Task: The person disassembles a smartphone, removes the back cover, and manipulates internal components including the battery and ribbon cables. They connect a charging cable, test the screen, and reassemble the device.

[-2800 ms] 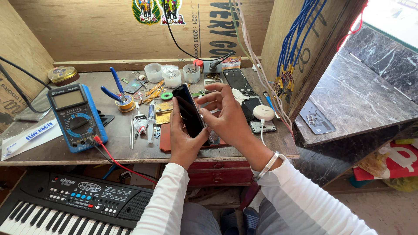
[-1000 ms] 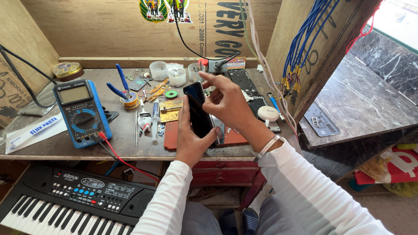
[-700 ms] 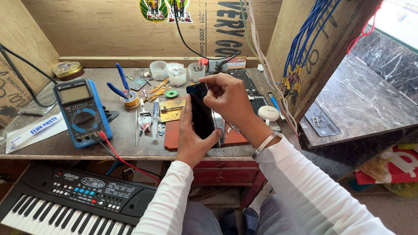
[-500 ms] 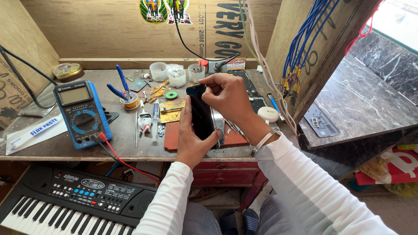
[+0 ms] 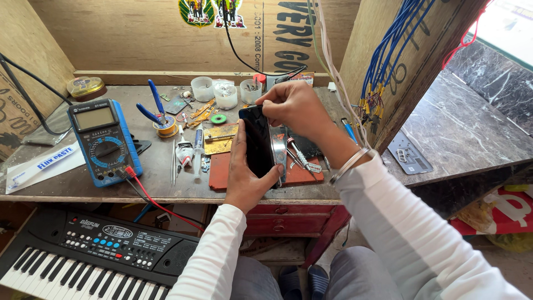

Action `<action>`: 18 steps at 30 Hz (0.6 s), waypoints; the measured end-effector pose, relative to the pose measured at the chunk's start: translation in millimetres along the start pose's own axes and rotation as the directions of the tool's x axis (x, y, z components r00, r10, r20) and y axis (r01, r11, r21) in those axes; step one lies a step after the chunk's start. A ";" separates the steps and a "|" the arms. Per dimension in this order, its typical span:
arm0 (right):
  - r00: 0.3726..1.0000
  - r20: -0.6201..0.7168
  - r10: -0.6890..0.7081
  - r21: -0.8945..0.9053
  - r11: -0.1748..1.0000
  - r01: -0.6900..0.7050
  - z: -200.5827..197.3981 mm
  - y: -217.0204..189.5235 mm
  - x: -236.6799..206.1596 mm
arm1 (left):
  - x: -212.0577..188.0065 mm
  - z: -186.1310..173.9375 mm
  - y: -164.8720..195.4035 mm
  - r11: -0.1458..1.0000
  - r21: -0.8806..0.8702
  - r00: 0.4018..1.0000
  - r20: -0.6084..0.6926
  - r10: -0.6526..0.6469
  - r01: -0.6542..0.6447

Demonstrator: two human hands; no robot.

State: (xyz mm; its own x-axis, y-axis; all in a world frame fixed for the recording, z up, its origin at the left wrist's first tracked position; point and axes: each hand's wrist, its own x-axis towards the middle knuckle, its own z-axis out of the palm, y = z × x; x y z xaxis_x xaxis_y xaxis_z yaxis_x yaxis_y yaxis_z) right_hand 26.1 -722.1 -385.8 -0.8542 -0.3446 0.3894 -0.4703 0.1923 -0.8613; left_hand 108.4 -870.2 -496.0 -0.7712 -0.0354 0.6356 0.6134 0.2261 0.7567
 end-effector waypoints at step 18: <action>0.858 0.308 0.411 -0.257 0.904 -0.341 -25.9 -38.2 27.6 | -3.7 0.9 4.5 0.970 -0.242 0.993 0.115 0.026 0.003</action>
State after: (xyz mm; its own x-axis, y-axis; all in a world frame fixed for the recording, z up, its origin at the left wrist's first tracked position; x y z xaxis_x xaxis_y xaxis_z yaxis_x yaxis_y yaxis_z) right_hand 14.7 -715.2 -333.7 -0.8579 -0.4995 -0.1204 -0.1912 0.5278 -0.8276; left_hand 113.9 -868.1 -495.1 -0.7697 0.0829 0.6330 0.6340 -0.0159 0.7731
